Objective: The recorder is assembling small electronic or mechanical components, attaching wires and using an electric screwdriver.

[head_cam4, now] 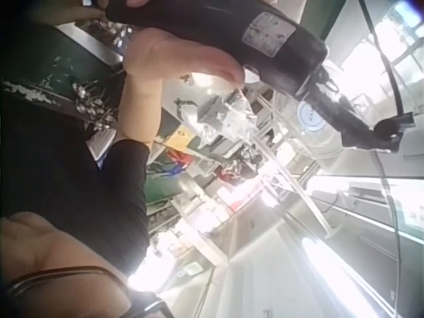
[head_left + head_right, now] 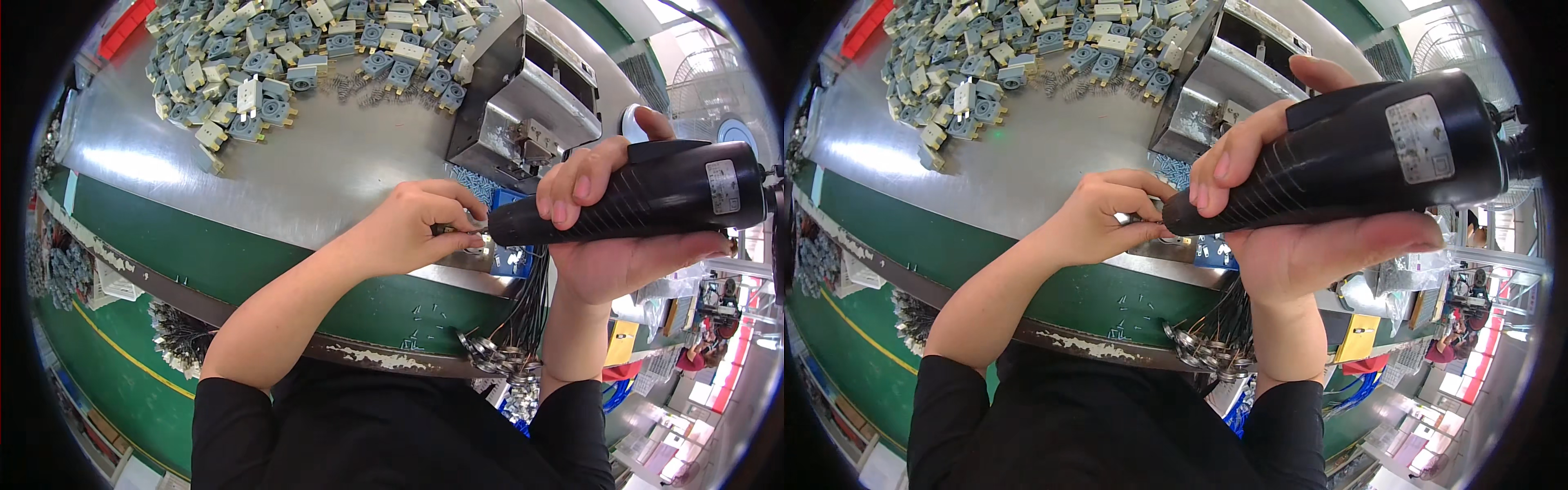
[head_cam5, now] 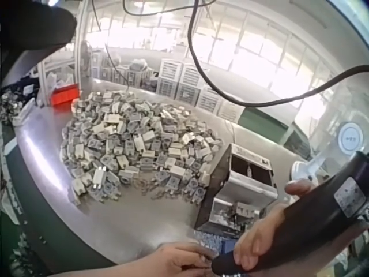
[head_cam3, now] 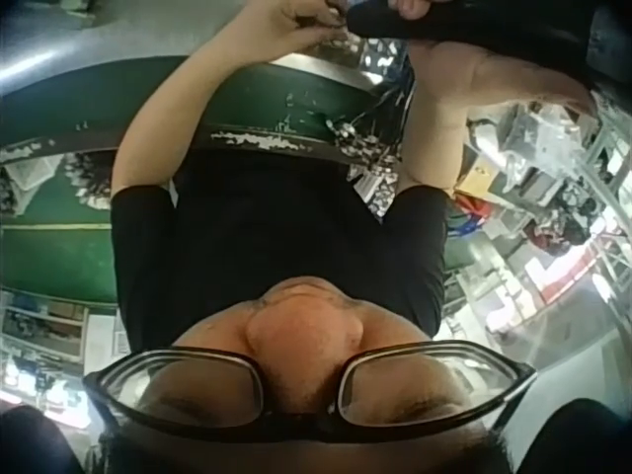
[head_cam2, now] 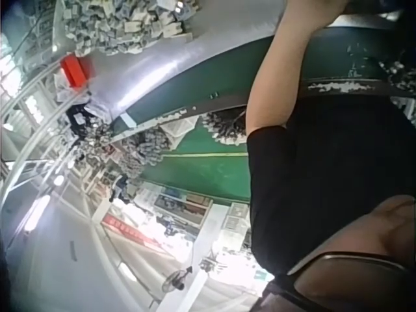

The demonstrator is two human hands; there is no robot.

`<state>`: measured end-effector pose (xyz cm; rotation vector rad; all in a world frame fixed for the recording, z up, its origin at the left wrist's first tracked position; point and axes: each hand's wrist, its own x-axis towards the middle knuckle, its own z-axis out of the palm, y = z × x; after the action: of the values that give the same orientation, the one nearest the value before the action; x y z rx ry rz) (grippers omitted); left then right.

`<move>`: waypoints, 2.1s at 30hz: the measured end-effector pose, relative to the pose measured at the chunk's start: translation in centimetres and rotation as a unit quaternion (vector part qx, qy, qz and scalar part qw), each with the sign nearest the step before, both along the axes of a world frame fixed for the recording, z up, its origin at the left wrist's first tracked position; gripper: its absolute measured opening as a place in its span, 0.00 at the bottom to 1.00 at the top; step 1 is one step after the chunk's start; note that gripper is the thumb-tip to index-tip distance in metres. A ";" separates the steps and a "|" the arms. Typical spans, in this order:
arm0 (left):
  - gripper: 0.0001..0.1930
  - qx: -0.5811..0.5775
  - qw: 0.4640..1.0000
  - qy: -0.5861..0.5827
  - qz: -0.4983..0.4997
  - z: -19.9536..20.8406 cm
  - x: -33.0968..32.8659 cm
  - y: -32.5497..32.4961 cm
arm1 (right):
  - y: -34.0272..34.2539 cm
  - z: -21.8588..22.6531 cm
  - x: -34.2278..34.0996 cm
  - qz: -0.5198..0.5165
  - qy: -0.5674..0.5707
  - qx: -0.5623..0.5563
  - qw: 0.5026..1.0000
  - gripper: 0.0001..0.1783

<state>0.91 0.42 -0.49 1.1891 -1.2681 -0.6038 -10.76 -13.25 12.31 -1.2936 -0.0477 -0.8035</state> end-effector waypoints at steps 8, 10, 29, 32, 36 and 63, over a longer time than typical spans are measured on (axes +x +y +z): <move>0.07 -0.006 1.000 0.011 0.013 0.1 -0.1 0.1 | 0.7 0.1 0.2 -0.011 0.027 -0.001 1.000 0.69; 0.07 -0.022 1.000 0.002 0.022 0.1 -0.1 0.0 | 0.4 -0.1 0.3 0.030 0.007 -0.029 0.999 0.70; 0.10 -0.046 0.998 -0.028 0.031 -0.7 -0.5 -0.1 | 2.1 -0.9 -0.1 -0.027 0.071 -0.045 0.996 0.65; 0.11 -0.005 0.999 -0.029 0.016 -0.7 -0.5 0.0 | 2.1 -0.9 0.0 -0.057 0.097 -0.044 0.993 0.66; 0.15 0.061 0.998 -0.019 0.011 0.9 -0.5 0.1 | 1.8 -1.1 0.0 -0.058 0.079 -0.010 0.995 0.65; 0.17 0.079 0.990 -0.119 -0.005 -0.4 -0.5 -0.2 | 1.1 -4.2 -0.1 0.038 -0.004 -0.062 0.997 0.68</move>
<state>0.38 0.22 -0.87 1.4196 -1.4479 -0.5904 -10.88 -12.11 8.09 -1.3962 -0.1544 -0.7496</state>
